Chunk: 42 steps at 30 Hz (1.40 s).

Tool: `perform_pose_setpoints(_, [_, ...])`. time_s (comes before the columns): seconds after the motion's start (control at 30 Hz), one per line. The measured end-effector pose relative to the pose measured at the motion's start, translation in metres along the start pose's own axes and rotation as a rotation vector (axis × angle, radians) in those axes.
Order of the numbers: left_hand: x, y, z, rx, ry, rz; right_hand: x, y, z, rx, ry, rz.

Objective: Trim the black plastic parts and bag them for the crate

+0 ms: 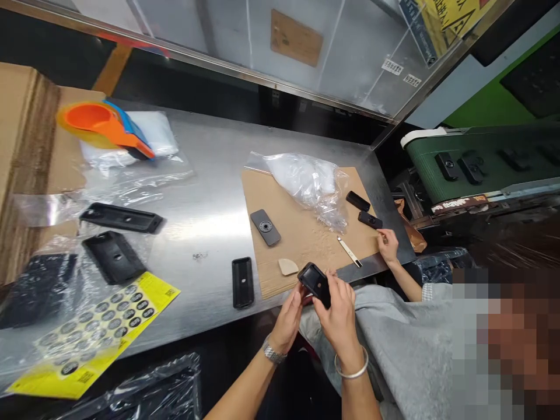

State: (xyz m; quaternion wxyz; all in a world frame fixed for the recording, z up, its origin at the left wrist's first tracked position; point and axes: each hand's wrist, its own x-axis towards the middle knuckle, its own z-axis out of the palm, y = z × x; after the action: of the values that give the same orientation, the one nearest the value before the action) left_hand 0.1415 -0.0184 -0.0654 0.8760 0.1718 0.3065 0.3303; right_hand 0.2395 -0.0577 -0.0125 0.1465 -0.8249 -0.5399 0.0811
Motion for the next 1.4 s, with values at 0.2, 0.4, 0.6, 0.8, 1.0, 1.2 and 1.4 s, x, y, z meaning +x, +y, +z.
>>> perform_pose_setpoints(0.2, [-0.014, 0.039, 0.017, -0.53, -0.041, -0.119, -0.015, -0.051, -0.024, 0.43, -0.172, -0.055])
perform_pose_setpoints(0.4, [-0.024, 0.073, 0.016, -0.623, 0.056, -0.076, -0.027, -0.047, -0.027, 0.92, -0.155, 0.337])
perform_pose_setpoints(0.6, [-0.033, 0.078, 0.015, -0.639, 0.099, -0.108, -0.034, -0.05, -0.021, 1.066, -0.311, 0.45])
perform_pose_setpoints(0.8, [-0.039, 0.08, 0.012, -0.624, 0.153, -0.13, -0.034, -0.063, -0.02, 1.065, -0.374, 0.454])
perform_pose_setpoints(1.0, [-0.042, 0.083, 0.01, -0.632, 0.179, -0.152, -0.034, -0.07, -0.02, 1.025, -0.401, 0.428])
perform_pose_setpoints(1.2, [-0.044, 0.085, 0.011, -0.672, 0.177, -0.182, -0.047, -0.074, -0.023, 0.748, -0.178, 0.231])
perform_pose_setpoints(1.4, [-0.049, 0.085, 0.017, -0.571, 0.24, -0.166, -0.061, -0.084, -0.024, 0.622, -0.096, -0.074])
